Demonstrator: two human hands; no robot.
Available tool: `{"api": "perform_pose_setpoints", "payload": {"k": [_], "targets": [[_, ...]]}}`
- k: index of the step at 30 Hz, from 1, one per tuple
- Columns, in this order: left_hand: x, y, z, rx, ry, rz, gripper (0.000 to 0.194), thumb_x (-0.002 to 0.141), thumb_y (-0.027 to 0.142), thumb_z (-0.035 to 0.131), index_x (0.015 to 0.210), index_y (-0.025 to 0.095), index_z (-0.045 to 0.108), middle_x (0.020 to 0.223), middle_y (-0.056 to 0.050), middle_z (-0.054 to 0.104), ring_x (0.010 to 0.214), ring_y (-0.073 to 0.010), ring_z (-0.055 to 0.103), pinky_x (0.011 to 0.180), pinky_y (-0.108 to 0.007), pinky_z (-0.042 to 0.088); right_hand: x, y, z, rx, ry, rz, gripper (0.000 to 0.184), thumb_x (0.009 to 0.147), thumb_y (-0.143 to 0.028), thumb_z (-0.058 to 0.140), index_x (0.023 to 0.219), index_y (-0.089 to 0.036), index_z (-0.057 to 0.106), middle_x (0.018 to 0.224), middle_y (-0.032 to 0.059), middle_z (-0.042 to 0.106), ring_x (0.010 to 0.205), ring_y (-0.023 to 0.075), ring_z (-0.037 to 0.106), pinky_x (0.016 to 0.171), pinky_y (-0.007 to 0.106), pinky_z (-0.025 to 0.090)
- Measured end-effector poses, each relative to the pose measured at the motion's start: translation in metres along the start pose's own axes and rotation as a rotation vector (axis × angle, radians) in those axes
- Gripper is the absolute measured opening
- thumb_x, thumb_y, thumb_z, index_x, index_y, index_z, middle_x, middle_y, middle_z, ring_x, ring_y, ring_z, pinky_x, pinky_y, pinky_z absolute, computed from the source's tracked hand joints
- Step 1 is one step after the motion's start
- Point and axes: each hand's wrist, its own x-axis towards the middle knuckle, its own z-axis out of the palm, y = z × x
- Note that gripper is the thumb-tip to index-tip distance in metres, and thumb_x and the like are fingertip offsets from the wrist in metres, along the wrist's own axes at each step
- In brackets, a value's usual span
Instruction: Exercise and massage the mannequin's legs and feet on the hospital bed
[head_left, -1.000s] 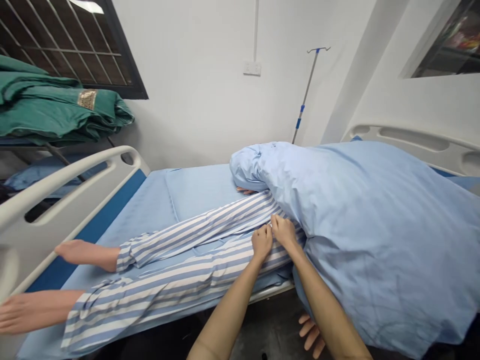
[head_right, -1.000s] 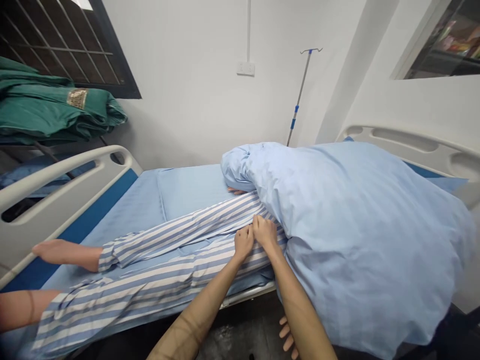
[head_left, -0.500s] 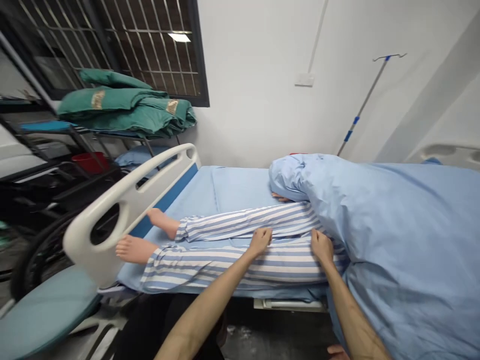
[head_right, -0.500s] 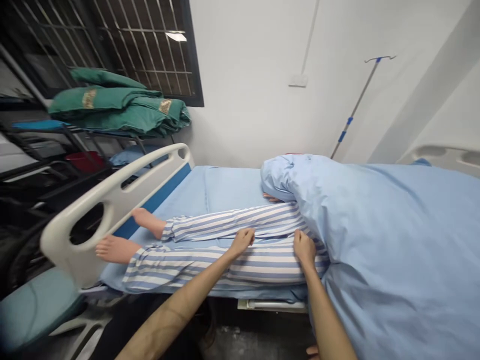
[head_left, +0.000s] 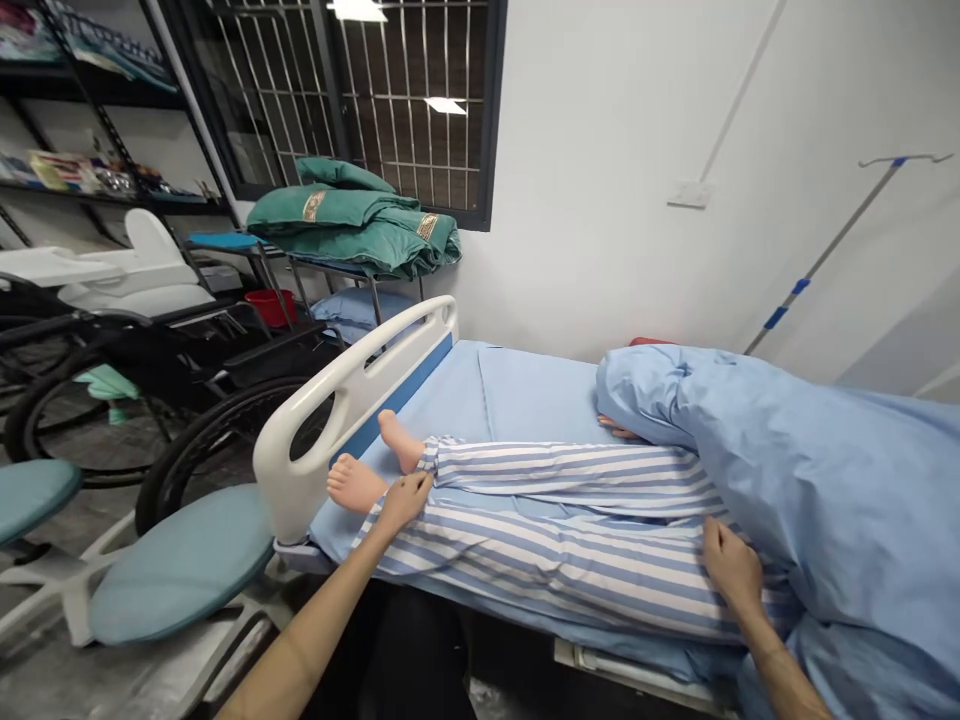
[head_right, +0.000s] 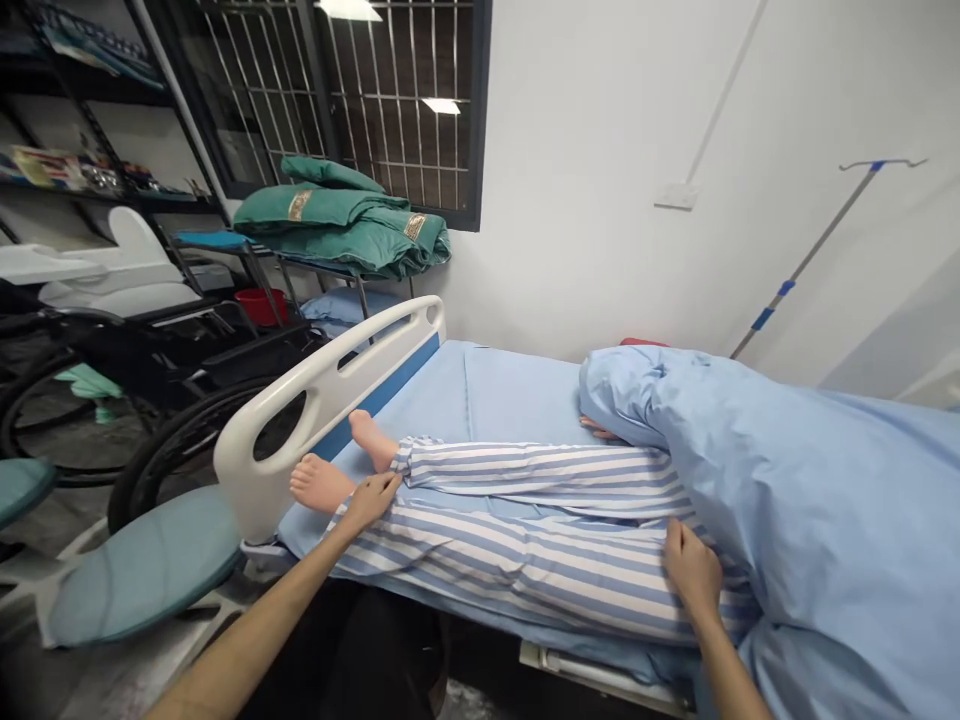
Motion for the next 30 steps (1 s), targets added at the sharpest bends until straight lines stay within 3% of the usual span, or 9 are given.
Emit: {"api": "perform_pose_setpoints", "payload": {"k": [5,8,11,14,18,20,22,26,30], "targets": [[-0.004,0.0,0.027,0.212,0.154,-0.119,0.036,0.085,0.031,0.034,0.077,0.019,0.066,0.077,-0.01,0.069,0.073,-0.021,0.061,0.062,-0.026,0.034,-0.004,-0.013,-0.01,-0.064,-0.041,0.017,0.036,0.088,-0.035,0.037,0.075,-0.027,0.07,0.083,0.0207,0.067,0.073,0.0278,0.064,0.063,0.036,0.037],[-0.005,-0.003,0.03,0.199,0.125,-0.072,0.036,0.086,0.03,0.034,0.08,0.019,0.067,0.078,-0.011,0.07,0.073,-0.0221,0.063,0.062,-0.026,0.036,-0.004,-0.026,-0.014,-0.121,-0.112,0.031,0.035,0.088,-0.036,0.038,0.069,-0.027,0.067,0.084,0.0212,0.067,0.072,0.0282,0.064,0.065,0.038,0.036],[-0.005,-0.006,0.026,0.191,0.098,-0.017,0.038,0.087,0.027,0.031,0.084,0.017,0.068,0.079,-0.012,0.07,0.076,-0.0236,0.064,0.063,-0.028,0.038,-0.009,-0.064,-0.007,-0.105,-0.136,-0.001,0.034,0.088,-0.038,0.038,0.07,-0.027,0.065,0.08,0.0206,0.067,0.07,0.0281,0.065,0.064,0.038,0.037],[-0.006,-0.008,0.025,0.198,0.086,0.011,0.038,0.087,0.026,0.032,0.086,0.015,0.068,0.08,-0.014,0.07,0.076,-0.0246,0.065,0.063,-0.029,0.04,-0.032,-0.144,0.014,0.065,-0.112,-0.207,0.037,0.089,-0.04,0.033,0.073,-0.027,0.064,0.078,0.0168,0.068,0.073,0.0266,0.065,0.064,0.034,0.038],[-0.004,-0.009,0.028,0.221,0.1,-0.008,0.036,0.087,0.026,0.034,0.087,0.017,0.069,0.079,-0.013,0.069,0.075,-0.025,0.065,0.063,-0.031,0.043,-0.094,-0.29,0.051,0.37,-0.107,-0.527,0.055,0.093,-0.046,0.016,0.069,-0.024,0.06,0.07,0.0101,0.069,0.068,0.0221,0.063,0.063,0.029,0.039],[-0.004,-0.01,0.029,0.228,0.1,-0.012,0.036,0.088,0.026,0.033,0.087,0.017,0.068,0.08,-0.012,0.069,0.077,-0.0251,0.065,0.065,-0.032,0.044,-0.129,-0.351,0.067,0.463,-0.117,-0.624,0.059,0.093,-0.047,0.012,0.068,-0.023,0.059,0.07,0.0091,0.069,0.066,0.0208,0.062,0.061,0.027,0.039],[-0.004,-0.011,0.027,0.228,0.073,-0.007,0.035,0.089,0.024,0.032,0.089,0.017,0.067,0.082,-0.012,0.069,0.08,-0.0251,0.065,0.066,-0.032,0.044,-0.158,-0.389,0.082,0.485,-0.128,-0.616,0.06,0.095,-0.042,0.009,0.072,-0.021,0.06,0.074,0.0102,0.069,0.07,0.0207,0.063,0.059,0.027,0.038],[-0.006,-0.012,0.022,0.241,0.004,0.028,0.036,0.09,0.019,0.029,0.097,0.016,0.064,0.088,-0.012,0.069,0.084,-0.024,0.065,0.068,-0.031,0.044,-0.19,-0.407,0.101,0.361,-0.162,-0.542,0.051,0.096,-0.034,0.016,0.081,-0.019,0.062,0.074,0.0099,0.069,0.07,0.0215,0.065,0.057,0.026,0.036],[-0.006,-0.014,0.021,0.269,-0.013,0.031,0.035,0.091,0.019,0.028,0.103,0.017,0.061,0.091,-0.012,0.068,0.085,-0.0234,0.065,0.069,-0.031,0.044,-0.194,-0.401,0.097,0.315,-0.189,-0.525,0.043,0.096,-0.033,0.023,0.087,-0.018,0.062,0.077,0.0102,0.07,0.071,0.0216,0.066,0.058,0.026,0.037]]}}
